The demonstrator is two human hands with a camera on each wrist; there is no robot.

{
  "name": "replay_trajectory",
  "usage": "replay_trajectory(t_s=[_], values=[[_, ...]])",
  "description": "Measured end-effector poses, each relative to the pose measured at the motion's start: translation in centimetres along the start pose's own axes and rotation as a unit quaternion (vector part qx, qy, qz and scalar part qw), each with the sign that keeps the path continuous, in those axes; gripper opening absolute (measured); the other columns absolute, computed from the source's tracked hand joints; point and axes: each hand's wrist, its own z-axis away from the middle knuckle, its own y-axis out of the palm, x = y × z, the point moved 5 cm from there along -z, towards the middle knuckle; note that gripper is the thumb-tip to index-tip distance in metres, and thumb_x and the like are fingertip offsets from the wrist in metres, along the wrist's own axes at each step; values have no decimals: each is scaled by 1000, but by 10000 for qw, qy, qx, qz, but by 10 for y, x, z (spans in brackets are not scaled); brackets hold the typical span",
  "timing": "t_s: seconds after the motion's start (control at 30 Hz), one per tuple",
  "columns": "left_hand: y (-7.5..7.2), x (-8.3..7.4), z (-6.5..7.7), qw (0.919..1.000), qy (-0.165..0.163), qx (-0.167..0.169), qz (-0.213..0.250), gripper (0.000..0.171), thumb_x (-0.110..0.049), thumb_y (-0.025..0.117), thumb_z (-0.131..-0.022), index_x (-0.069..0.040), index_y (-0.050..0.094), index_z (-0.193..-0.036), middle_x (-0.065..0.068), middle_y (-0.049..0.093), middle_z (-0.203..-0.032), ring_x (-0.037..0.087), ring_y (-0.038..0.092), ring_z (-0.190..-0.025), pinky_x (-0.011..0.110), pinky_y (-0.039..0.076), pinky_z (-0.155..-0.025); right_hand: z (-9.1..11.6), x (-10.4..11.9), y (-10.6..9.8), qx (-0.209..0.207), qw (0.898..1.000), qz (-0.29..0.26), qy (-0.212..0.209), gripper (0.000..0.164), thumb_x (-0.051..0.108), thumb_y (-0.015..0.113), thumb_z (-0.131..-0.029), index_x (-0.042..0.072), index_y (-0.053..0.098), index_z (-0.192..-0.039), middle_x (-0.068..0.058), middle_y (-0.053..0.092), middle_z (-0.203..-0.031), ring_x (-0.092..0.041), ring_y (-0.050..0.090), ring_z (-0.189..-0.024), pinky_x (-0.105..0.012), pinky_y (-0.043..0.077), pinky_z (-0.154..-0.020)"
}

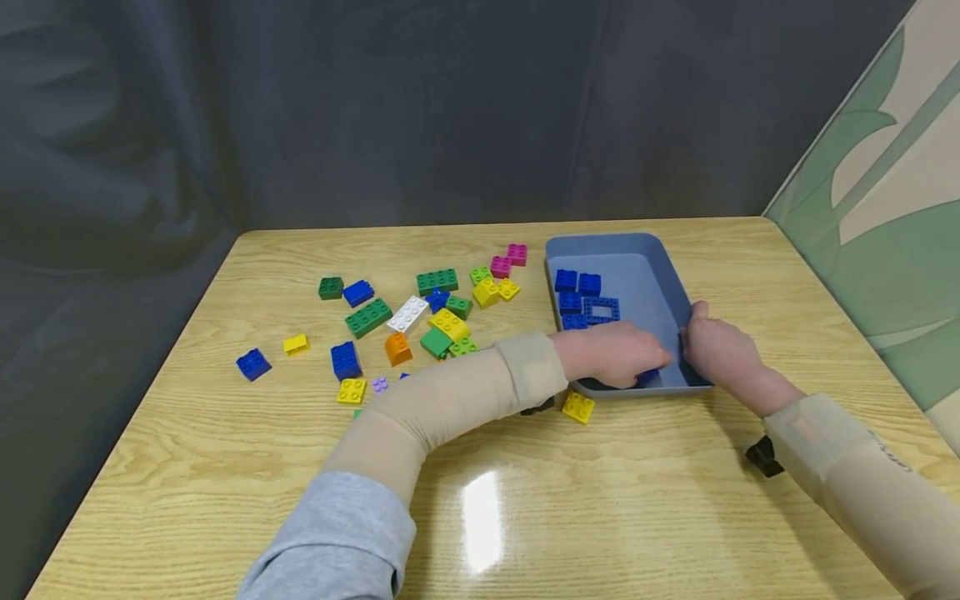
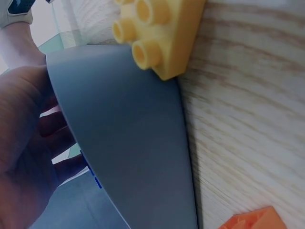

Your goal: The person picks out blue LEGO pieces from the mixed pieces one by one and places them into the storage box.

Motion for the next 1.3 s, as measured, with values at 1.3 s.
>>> replay_trajectory(t_s=[1.3], values=[[-4, 72, 130, 9827, -785, -1620, 445, 39, -27, 55, -100, -11, 54, -135, 3, 54, -132, 18, 49, -122, 31, 37, -104, -1, -1, 1, 170, 9998, 69, 31, 37, 5, 40, -99, -26, 25, -114, -14, 45, -50, -27, 51, -43, -43, 44, -40]])
